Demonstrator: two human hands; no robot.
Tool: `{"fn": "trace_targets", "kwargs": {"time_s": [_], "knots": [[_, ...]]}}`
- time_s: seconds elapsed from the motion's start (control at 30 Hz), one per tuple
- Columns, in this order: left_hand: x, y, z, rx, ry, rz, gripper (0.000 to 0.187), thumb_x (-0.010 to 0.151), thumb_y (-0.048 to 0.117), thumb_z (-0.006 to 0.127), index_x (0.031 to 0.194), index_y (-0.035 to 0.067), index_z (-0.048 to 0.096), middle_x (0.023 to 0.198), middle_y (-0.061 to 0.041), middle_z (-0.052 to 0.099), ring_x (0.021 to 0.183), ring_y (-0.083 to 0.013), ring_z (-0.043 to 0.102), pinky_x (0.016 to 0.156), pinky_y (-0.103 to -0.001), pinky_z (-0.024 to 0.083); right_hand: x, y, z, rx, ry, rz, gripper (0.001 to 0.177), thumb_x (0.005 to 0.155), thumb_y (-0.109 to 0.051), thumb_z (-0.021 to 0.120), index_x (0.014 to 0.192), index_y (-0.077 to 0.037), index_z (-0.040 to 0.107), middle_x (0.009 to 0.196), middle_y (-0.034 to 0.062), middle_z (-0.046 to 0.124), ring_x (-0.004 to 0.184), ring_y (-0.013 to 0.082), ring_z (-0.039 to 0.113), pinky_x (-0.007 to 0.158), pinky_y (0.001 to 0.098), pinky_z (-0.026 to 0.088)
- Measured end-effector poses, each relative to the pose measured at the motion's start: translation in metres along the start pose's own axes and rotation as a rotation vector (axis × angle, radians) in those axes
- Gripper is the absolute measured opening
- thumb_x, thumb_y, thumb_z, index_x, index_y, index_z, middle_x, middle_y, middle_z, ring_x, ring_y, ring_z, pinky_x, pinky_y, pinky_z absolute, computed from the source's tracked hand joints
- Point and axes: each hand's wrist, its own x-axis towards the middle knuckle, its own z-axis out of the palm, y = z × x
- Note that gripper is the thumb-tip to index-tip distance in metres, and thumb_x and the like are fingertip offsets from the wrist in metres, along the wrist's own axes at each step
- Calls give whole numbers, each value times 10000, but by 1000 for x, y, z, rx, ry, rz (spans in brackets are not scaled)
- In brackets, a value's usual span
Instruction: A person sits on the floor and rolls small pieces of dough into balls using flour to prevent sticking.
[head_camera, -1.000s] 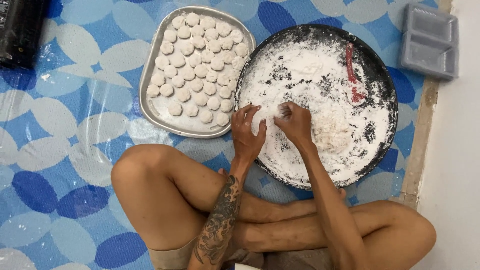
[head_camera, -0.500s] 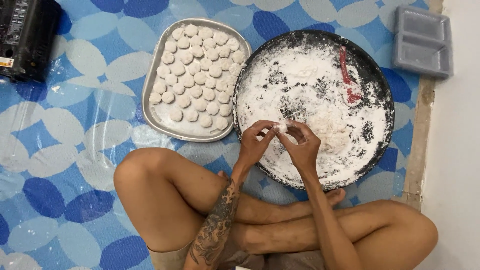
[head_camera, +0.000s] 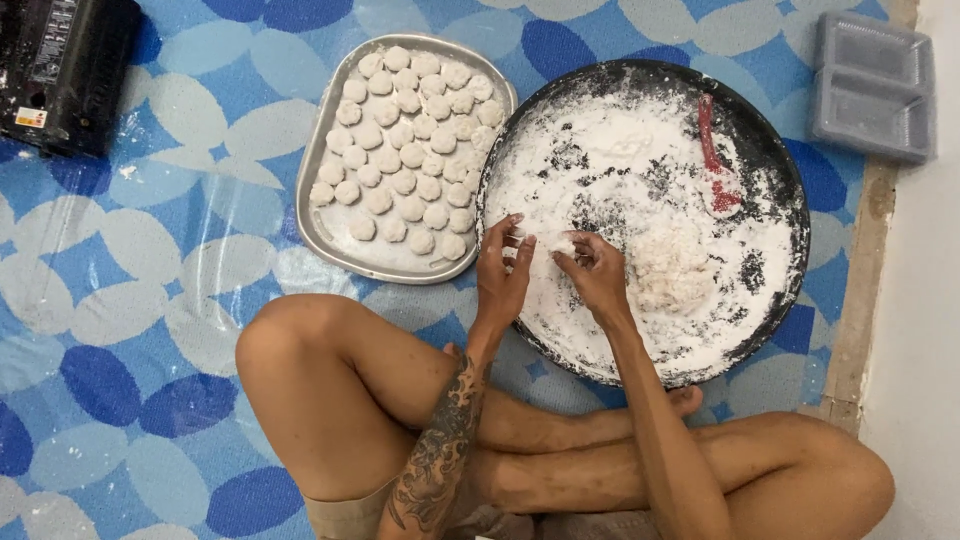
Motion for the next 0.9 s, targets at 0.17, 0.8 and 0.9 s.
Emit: {"fn": "trace_targets", "kwargs": {"time_s": [0.17,0.8,0.9], "knots": [[4,-32,9,63,-68,-31,350,1059,267,622,1322,38,637,1164,-176,636,1126,-332,648,858,-411,579,-7,-12,6,301,14,91,336,857,-21,781,1179,-40,688,1004,41,742,879,81,633,839,253,524],[2,-24,15,-56,-186,168,186,980,108,748,1152,40,746,1010,-120,721,935,-239,725,784,-339,630,-35,-38,-31,265,-42,49,320,881,14,775,1194,41,717,1059,147,722,963,178,706,880,369,617],[-2,-19,20,-54,-188,182,246,943,113,785,1178,54,744,1010,-103,731,937,-215,721,783,-321,631,-28,-8,-33,238,30,37,242,903,-11,778,1138,29,738,1006,157,743,886,178,730,841,358,636]]}}
